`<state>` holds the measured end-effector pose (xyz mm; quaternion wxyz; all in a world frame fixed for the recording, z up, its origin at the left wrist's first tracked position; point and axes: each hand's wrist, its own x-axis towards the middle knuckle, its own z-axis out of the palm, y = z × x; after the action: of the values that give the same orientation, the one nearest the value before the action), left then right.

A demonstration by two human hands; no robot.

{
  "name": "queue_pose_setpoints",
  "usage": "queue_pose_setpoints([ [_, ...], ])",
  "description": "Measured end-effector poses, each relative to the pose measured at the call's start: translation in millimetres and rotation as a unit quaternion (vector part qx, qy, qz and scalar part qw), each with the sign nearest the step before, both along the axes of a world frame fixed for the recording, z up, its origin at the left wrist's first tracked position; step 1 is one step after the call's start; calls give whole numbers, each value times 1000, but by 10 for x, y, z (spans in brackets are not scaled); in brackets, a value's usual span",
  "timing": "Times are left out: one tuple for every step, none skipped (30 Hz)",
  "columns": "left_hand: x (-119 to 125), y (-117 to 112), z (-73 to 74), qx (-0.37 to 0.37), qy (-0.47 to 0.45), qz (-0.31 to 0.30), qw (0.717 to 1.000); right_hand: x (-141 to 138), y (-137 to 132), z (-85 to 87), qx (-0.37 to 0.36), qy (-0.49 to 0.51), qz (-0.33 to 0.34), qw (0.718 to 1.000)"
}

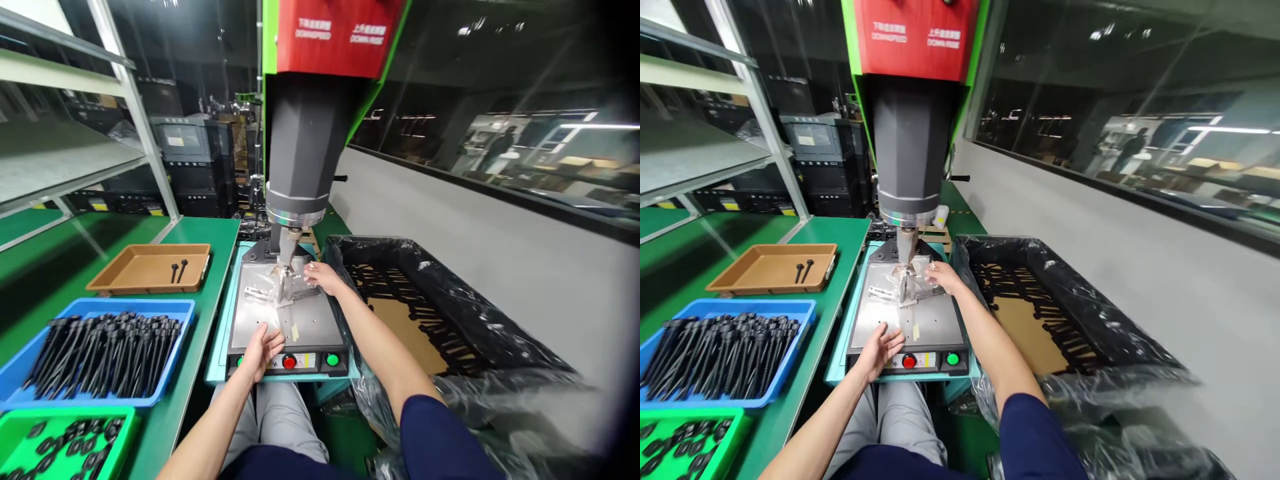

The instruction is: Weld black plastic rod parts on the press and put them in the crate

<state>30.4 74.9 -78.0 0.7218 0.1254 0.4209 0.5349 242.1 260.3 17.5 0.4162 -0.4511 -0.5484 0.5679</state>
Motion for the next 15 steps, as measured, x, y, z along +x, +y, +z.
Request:
queue_pose_setpoints([
  [-4,40,5,-6,-14,-13,1000,1,-15,8,-18,27,21,999],
  [-9,77,11,-9,-28,-21,999,6,-26,17,-33,45,42,998],
  [-14,111,17,-10,-40,-25,999,13,-33,27,-44,55,57,996],
  [-18,142,24,-12,-52,-22,998,21,-35,36,-50,60,66,995],
  [-22,170,30,-12,-64,-14,998,27,-34,43,-53,63,70,994],
  [-27,192,35,-12,-75,0,997,31,-29,47,-52,65,69,994],
  [-33,209,37,-10,-84,18,996,33,-23,46,-48,67,67,994],
  [-41,221,36,-6,-92,37,995,33,-16,40,-44,69,65,995],
  [-50,227,32,0,-101,53,994,31,-7,29,-40,70,62,995],
  [-61,228,24,6,-110,66,992,30,3,15,-39,71,59,995],
  [-72,223,13,10,-119,75,990,30,14,-2,-38,72,54,995],
  [-82,212,0,10,-127,80,989,32,25,-20,-40,75,48,995],
  [-89,195,-15,6,-134,80,988,35,34,-40,-43,79,40,995],
  [-90,170,-29,0,-139,74,988,39,43,-59,-46,86,33,995],
  [-84,140,-43,-9,-141,60,988,44,49,-77,-49,92,27,994],
])
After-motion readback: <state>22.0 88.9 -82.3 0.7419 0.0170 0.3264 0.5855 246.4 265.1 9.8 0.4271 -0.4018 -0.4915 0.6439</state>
